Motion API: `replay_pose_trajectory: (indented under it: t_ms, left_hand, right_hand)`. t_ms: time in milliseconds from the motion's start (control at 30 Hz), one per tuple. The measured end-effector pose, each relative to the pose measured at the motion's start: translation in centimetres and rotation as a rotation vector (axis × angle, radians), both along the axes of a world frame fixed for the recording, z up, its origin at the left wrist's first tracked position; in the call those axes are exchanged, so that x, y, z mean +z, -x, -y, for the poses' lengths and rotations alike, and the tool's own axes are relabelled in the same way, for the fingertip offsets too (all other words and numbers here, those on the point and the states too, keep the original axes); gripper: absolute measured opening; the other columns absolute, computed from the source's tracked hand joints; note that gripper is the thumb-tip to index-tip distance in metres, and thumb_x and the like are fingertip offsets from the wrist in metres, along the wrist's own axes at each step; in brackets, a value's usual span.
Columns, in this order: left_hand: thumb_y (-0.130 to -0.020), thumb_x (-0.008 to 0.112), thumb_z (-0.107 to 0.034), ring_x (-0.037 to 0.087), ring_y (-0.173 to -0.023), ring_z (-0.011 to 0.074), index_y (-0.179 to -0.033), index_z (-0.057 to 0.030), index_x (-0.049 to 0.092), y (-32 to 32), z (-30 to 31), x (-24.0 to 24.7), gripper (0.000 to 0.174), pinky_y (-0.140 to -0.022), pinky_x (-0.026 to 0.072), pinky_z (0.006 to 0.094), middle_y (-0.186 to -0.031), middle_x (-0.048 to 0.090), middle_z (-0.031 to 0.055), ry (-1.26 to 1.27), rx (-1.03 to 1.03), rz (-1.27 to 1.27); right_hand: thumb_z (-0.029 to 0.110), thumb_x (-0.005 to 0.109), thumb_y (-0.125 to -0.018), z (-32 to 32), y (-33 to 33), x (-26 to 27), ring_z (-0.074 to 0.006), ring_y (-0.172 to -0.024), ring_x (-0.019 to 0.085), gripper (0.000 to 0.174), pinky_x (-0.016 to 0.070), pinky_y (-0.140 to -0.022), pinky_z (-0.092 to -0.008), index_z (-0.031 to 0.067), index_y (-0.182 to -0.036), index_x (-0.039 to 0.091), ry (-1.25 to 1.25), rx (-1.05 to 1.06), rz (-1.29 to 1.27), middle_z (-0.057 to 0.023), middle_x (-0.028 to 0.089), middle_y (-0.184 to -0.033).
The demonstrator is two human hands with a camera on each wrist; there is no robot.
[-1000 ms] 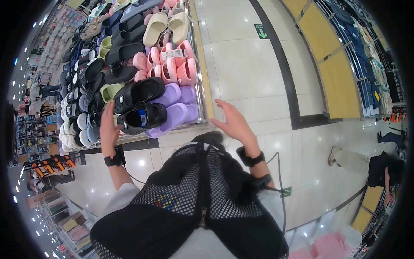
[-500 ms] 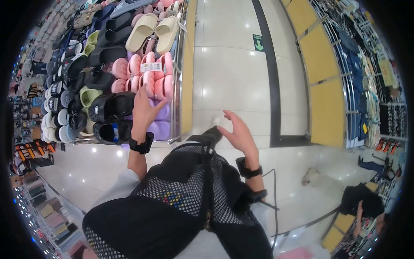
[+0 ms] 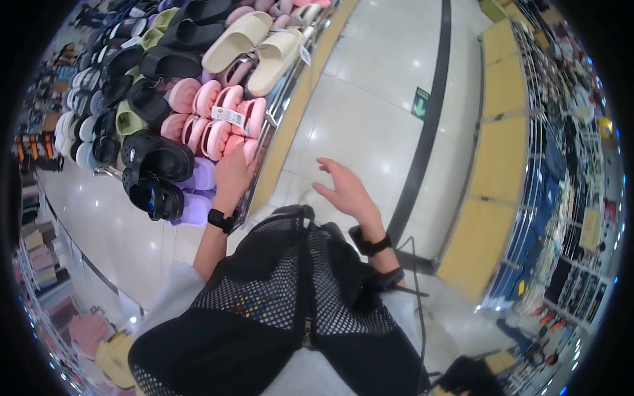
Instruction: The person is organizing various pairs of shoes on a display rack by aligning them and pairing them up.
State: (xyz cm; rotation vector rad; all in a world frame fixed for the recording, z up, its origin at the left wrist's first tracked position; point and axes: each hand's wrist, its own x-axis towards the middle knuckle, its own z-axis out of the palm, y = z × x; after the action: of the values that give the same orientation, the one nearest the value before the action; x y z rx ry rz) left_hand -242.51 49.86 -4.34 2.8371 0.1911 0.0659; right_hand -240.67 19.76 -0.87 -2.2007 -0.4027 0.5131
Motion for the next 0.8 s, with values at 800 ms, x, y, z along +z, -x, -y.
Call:
replay_pose_trajectory:
  t_ms: [800]
  left_hand:
    - [-0.087, 0.072, -0.009, 0.067, -0.106, 0.0316, -0.126, -0.0131, 0.067, -0.8, 7.1, -0.8, 0.039, -0.082, 0.0551, 0.0468, -0.111, 0.074, 0.0089, 0.007, 0.78, -0.105]
  right_hand:
    - [0.02, 0.072, -0.083, -16.9, -21.7, -5.3, -0.0215, -0.108, 0.064, 0.026, 0.0457, -0.1, -0.0435, 0.016, -0.109, 0.073, -0.326, 1.021, 0.781, -0.0018, 0.069, -0.103]
